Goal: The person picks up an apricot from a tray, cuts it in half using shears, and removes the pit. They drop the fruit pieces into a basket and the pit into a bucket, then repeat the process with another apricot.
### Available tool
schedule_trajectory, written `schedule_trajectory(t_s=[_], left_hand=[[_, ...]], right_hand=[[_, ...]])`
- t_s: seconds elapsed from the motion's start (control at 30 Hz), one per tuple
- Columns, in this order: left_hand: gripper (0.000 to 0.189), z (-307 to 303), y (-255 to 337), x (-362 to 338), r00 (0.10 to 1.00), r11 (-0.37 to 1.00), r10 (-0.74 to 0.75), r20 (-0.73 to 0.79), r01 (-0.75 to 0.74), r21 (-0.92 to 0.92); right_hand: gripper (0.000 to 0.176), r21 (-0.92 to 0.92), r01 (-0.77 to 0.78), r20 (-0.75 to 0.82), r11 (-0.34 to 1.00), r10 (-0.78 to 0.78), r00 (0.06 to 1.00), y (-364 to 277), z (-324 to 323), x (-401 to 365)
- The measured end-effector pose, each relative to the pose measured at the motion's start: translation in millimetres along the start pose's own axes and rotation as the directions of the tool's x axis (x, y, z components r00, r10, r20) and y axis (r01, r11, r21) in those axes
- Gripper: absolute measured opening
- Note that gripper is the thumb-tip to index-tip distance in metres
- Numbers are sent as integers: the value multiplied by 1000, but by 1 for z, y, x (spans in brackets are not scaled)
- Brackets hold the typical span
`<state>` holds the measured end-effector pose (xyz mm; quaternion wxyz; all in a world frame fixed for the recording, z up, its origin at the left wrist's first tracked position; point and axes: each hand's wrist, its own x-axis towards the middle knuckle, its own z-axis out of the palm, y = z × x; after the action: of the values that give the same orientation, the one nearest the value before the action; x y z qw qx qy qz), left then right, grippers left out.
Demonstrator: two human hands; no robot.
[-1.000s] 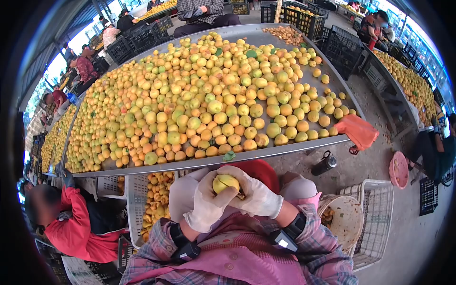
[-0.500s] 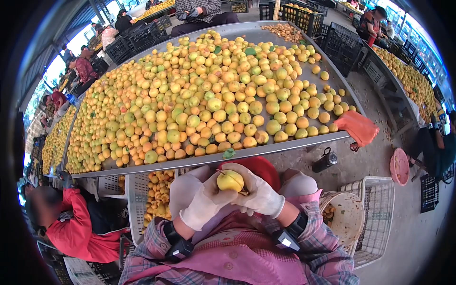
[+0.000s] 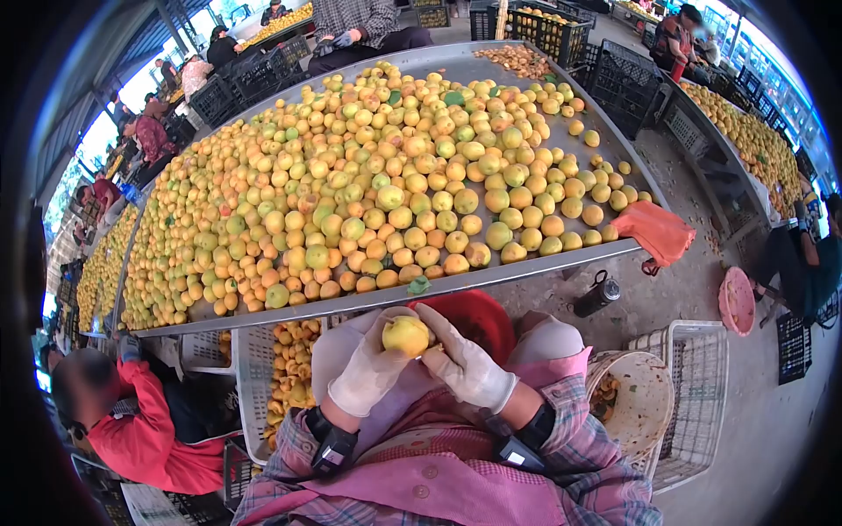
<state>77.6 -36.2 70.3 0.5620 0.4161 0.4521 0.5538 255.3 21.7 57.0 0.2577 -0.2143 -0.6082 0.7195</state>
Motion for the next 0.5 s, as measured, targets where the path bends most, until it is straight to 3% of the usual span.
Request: schedule_trajectory(t_s=[0.13, 0.2, 0.23, 0.3, 0.33, 0.4, 0.43, 0.47, 0.5], left_hand=[[39, 0, -3, 4, 990, 988, 139, 19, -140, 58], [48, -4, -5, 5, 992, 926, 122, 6, -116, 358], [48, -5, -9, 5, 993, 925, 121, 7, -116, 361], [54, -4, -17, 6, 991, 985, 129, -32, -124, 123], [54, -2, -20, 6, 991, 984, 128, -32, -123, 125], [51, 2, -23, 7, 975, 959, 217, -49, -222, -175], [51, 1, -23, 6, 975, 959, 217, -49, -222, -174], [47, 0, -24, 4, 962, 961, 260, -79, -250, 122], [44, -1, -25, 4, 946, 879, 310, -95, -247, 409]], right_hand=[[62, 27, -48, 102, 998, 45, 994, -19, -1, 2], [61, 75, -67, 122, 995, 57, 991, -17, 0, 4], [61, 44, -46, 90, 998, 42, 995, -12, 1, 5], [61, 14, -25, 59, 1000, 24, 998, -9, 2, 6], [61, -24, -11, 61, 1000, 12, 998, -10, 2, 8], [61, -61, 6, 63, 998, -2, 998, -9, 5, 10], [61, -105, 22, 46, 994, -18, 999, -8, 8, 10], [61, -149, 38, 30, 988, -34, 999, -6, 10, 10], [61, -148, 39, 30, 988, -35, 999, 0, 13, 12]])
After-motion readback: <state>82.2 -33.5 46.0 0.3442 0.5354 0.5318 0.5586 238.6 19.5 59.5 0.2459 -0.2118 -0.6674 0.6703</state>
